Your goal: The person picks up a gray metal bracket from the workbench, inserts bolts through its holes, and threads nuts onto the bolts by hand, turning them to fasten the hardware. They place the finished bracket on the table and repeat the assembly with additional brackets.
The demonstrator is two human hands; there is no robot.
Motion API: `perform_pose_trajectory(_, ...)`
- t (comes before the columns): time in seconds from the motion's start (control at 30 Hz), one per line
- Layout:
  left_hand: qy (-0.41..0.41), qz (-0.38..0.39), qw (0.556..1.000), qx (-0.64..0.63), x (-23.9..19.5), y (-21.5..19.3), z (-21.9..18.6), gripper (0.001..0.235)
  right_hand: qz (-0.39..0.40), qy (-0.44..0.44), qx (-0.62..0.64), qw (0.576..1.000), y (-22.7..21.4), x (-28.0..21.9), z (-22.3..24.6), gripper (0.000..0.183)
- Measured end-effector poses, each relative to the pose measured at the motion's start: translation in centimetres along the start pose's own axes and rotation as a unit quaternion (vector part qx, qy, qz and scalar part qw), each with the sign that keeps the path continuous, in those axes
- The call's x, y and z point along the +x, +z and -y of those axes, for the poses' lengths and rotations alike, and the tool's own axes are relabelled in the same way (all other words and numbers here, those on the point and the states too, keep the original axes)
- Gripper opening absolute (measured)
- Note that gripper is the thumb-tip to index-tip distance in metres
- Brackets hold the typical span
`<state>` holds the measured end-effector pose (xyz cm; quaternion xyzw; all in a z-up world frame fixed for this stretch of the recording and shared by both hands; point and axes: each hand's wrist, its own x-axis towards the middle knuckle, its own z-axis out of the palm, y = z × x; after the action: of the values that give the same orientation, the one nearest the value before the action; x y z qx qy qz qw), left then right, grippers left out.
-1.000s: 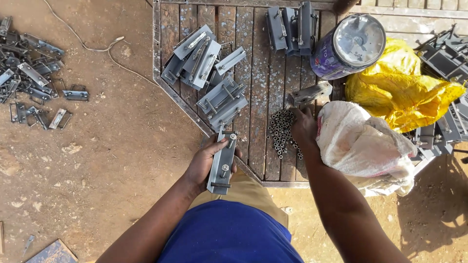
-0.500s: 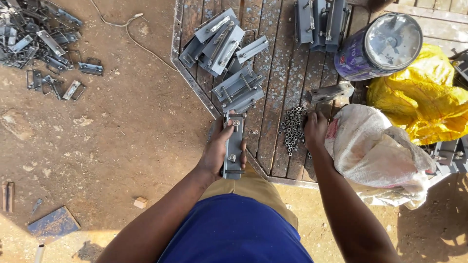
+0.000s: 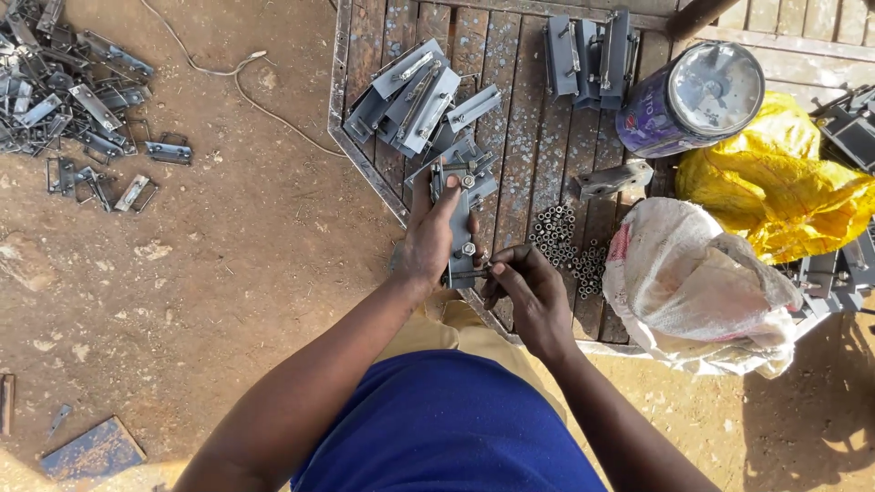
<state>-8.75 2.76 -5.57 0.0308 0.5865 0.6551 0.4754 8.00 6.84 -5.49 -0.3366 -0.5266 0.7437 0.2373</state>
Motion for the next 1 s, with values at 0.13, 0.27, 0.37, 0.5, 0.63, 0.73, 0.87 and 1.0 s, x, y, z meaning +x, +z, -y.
perform_pose_trajectory(0.13,-0.028,-0.016,0.999,-0.013,-1.7,1.0,-2.1,0.051,-0.015,-0.004,0.022,1.0,0.8,-0.8,-1.1,0.012)
perform_pose_trajectory(0.27,-0.027,-0.024,0.999,0.006,-0.1,-0.4,-0.4,0.05,-0.025,-0.011,0.045,0.999,2.0,-1.4,-0.5,0.017)
perform_pose_trajectory(0.37,-0.028,-0.025,0.999,0.015,0.2,-1.0,-0.1,0.052,-0.026,-0.016,0.029,0.999,2.4,-1.8,-0.4,0.02)
perform_pose_trajectory(0.5,-0.061,-0.037,0.997,0.021,-2.8,0.1,-4.1,0.054,-0.023,-0.029,0.0,0.999,2.8,-2.2,0.2,0.023)
perform_pose_trajectory(0.63,-0.059,-0.015,0.998,0.033,-2.4,0.3,-4.4,0.051,-0.021,-0.052,-0.029,0.998,2.8,-2.1,1.0,0.021)
perform_pose_trajectory(0.73,-0.024,0.041,0.997,0.063,-2.4,-0.2,-3.4,0.048,-0.014,0.039,-0.076,0.996,3.4,-2.8,1.8,0.025)
perform_pose_trajectory(0.87,-0.009,0.081,0.993,0.086,-1.9,-0.3,-2.0,0.055,-0.017,0.174,-0.006,0.985,4.0,-2.9,2.2,0.044)
perform_pose_trajectory(1.0,0.009,0.118,0.99,0.08,-2.3,0.2,-2.2,0.053,-0.052,0.259,0.063,0.962,4.1,-2.9,2.2,0.048)
